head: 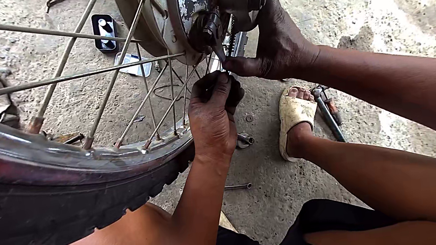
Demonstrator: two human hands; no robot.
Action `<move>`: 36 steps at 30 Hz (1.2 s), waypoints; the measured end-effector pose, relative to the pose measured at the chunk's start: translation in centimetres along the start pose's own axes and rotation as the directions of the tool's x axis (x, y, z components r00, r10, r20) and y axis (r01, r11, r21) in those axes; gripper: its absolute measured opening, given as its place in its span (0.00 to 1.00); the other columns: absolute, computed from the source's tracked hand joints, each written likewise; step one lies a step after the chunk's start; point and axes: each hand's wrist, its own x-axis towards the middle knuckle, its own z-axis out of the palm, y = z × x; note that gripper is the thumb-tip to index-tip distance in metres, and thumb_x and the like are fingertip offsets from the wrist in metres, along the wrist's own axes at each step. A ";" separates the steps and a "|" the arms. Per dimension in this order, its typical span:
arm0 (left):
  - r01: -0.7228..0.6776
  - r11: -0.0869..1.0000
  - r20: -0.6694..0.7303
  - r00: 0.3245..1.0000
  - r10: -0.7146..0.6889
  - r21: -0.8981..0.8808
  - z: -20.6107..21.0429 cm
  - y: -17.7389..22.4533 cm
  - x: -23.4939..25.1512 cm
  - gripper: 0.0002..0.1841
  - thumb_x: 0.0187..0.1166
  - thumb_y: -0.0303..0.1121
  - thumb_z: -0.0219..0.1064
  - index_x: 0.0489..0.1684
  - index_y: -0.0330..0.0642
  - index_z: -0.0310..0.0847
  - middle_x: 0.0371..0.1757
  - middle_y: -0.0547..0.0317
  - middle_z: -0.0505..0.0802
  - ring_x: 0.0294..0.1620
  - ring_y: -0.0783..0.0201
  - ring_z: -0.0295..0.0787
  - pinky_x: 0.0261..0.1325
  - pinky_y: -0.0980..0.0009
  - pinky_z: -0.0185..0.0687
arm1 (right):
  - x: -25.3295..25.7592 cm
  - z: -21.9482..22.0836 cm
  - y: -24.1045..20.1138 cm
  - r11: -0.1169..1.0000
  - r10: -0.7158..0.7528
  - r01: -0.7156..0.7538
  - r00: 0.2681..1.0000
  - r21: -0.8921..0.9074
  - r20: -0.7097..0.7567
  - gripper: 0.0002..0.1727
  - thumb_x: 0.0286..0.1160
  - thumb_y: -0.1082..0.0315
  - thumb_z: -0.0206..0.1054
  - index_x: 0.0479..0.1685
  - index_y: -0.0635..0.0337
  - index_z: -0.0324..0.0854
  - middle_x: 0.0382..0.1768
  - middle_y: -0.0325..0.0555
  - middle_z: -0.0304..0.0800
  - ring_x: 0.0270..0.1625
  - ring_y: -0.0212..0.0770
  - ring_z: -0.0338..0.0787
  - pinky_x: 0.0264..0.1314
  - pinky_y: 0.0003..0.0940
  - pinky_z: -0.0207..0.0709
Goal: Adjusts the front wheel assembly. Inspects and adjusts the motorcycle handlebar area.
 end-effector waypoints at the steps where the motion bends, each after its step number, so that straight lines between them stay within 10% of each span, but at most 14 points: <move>1: 0.040 0.999 -0.007 0.999 -0.040 0.001 0.0 0.1 -0.2 0.06 0.83 0.26 0.67 0.52 0.39 0.79 0.39 0.50 0.91 0.34 0.62 0.93 0.43 0.67 0.94 | 0.0 0.0 0.0 1.000 -0.003 0.003 1.000 0.000 -0.002 0.67 0.50 0.30 0.79 0.80 0.77 0.54 0.71 0.67 0.74 0.78 0.49 0.77 0.82 0.43 0.72; 14: -0.109 0.992 -0.007 0.994 0.110 0.062 0.5 -0.2 -0.5 0.03 0.85 0.23 0.61 0.49 0.36 0.78 0.38 0.48 0.90 0.34 0.59 0.92 0.42 0.63 0.94 | 0.0 0.0 0.0 1.000 0.001 -0.001 1.000 -0.022 0.001 0.68 0.51 0.28 0.77 0.80 0.77 0.54 0.71 0.67 0.73 0.78 0.49 0.77 0.82 0.44 0.73; 19: -0.275 0.931 0.035 0.961 0.275 0.238 0.3 -0.7 0.0 0.12 0.70 0.13 0.71 0.47 0.35 0.79 0.42 0.50 0.88 0.38 0.61 0.89 0.45 0.65 0.92 | -0.1 0.1 0.0 1.000 -0.004 0.004 1.000 -0.014 -0.006 0.68 0.52 0.28 0.77 0.80 0.79 0.54 0.71 0.67 0.74 0.78 0.48 0.77 0.82 0.43 0.73; 30: -0.072 0.986 0.035 0.997 0.068 0.148 0.5 0.4 -0.8 0.04 0.86 0.26 0.63 0.50 0.36 0.79 0.37 0.48 0.92 0.32 0.59 0.94 0.38 0.64 0.94 | -0.1 0.1 -0.1 1.000 0.004 -0.004 1.000 -0.012 -0.003 0.70 0.51 0.26 0.77 0.81 0.79 0.52 0.73 0.69 0.72 0.80 0.50 0.75 0.85 0.43 0.69; 36: -0.257 0.927 0.060 0.966 0.250 0.272 0.3 -0.5 -0.2 0.19 0.69 0.14 0.72 0.57 0.35 0.77 0.49 0.48 0.89 0.46 0.59 0.90 0.51 0.63 0.91 | -0.1 0.1 0.0 1.000 -0.002 0.002 1.000 -0.010 -0.010 0.69 0.51 0.29 0.78 0.81 0.79 0.53 0.72 0.69 0.73 0.79 0.49 0.76 0.83 0.44 0.71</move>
